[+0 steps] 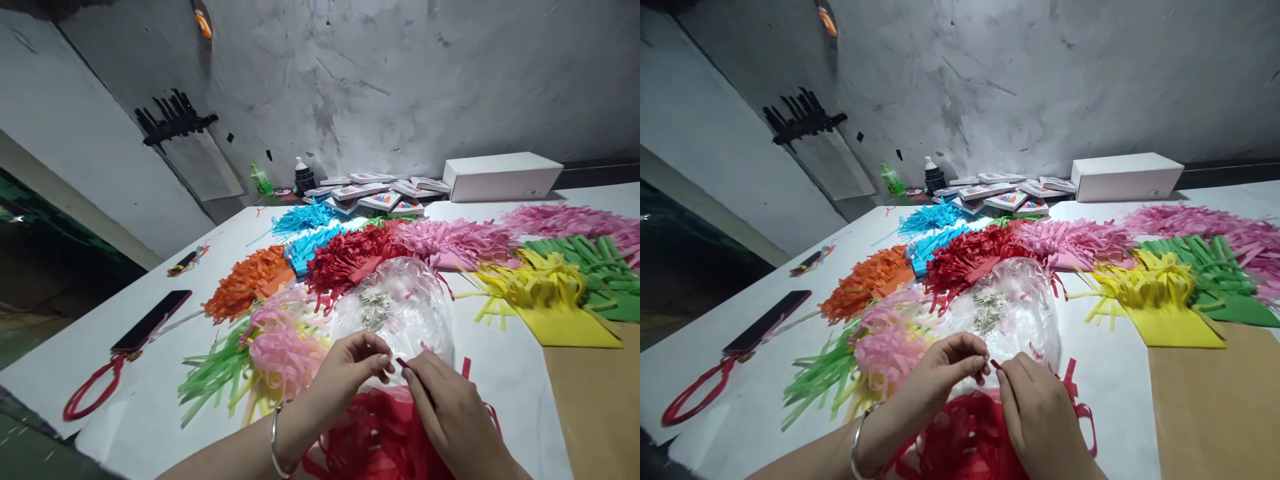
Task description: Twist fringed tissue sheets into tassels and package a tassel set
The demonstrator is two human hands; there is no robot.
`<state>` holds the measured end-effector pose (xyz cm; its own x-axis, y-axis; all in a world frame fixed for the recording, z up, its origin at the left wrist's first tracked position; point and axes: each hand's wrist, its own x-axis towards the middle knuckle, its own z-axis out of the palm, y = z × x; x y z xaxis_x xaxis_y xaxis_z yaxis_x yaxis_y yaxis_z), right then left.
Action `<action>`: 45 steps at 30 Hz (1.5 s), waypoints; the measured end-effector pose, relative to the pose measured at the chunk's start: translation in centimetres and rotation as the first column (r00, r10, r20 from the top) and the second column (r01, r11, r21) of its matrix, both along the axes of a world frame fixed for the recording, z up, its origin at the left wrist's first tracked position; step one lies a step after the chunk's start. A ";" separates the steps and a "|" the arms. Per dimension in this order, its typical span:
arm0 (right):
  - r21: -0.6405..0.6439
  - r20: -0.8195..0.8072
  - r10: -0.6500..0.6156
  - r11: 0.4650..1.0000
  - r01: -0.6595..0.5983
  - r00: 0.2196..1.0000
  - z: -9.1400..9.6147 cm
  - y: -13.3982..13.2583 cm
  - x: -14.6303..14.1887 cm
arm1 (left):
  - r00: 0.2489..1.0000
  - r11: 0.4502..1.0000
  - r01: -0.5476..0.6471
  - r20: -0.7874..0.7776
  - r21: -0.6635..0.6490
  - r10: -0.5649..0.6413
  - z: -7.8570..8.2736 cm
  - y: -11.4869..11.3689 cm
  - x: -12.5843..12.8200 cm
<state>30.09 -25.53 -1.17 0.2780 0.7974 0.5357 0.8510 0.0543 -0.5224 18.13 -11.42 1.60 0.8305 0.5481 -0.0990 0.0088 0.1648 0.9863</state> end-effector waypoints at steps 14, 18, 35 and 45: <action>-0.012 -0.523 0.010 1.000 -0.019 0.852 0.2 0.1 0.5 | 0.989 0.817 0.144 -0.117 0.558 -0.095 1.8 0.8 1.0; -0.062 -0.613 0.004 0.997 -0.053 0.790 0.3 0.2 0.3 | 0.993 0.880 0.104 -0.103 0.463 -0.063 1.1 0.2 0.8; -0.034 -0.601 -0.009 0.999 -0.014 0.799 0.1 0.4 0.0 | 0.994 0.985 0.028 -0.107 0.173 -0.009 1.2 -0.3 1.0; -0.071 -0.583 -0.053 0.997 0.013 0.811 -0.3 0.4 0.2 | 0.994 0.996 -0.001 -0.107 0.094 0.011 1.0 -0.4 1.0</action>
<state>30.27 -25.10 -1.44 0.5492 0.8076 0.2148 0.3855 -0.0168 -0.9226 19.15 -11.78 2.57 0.8148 0.5638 -0.1352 0.1143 0.0724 0.9908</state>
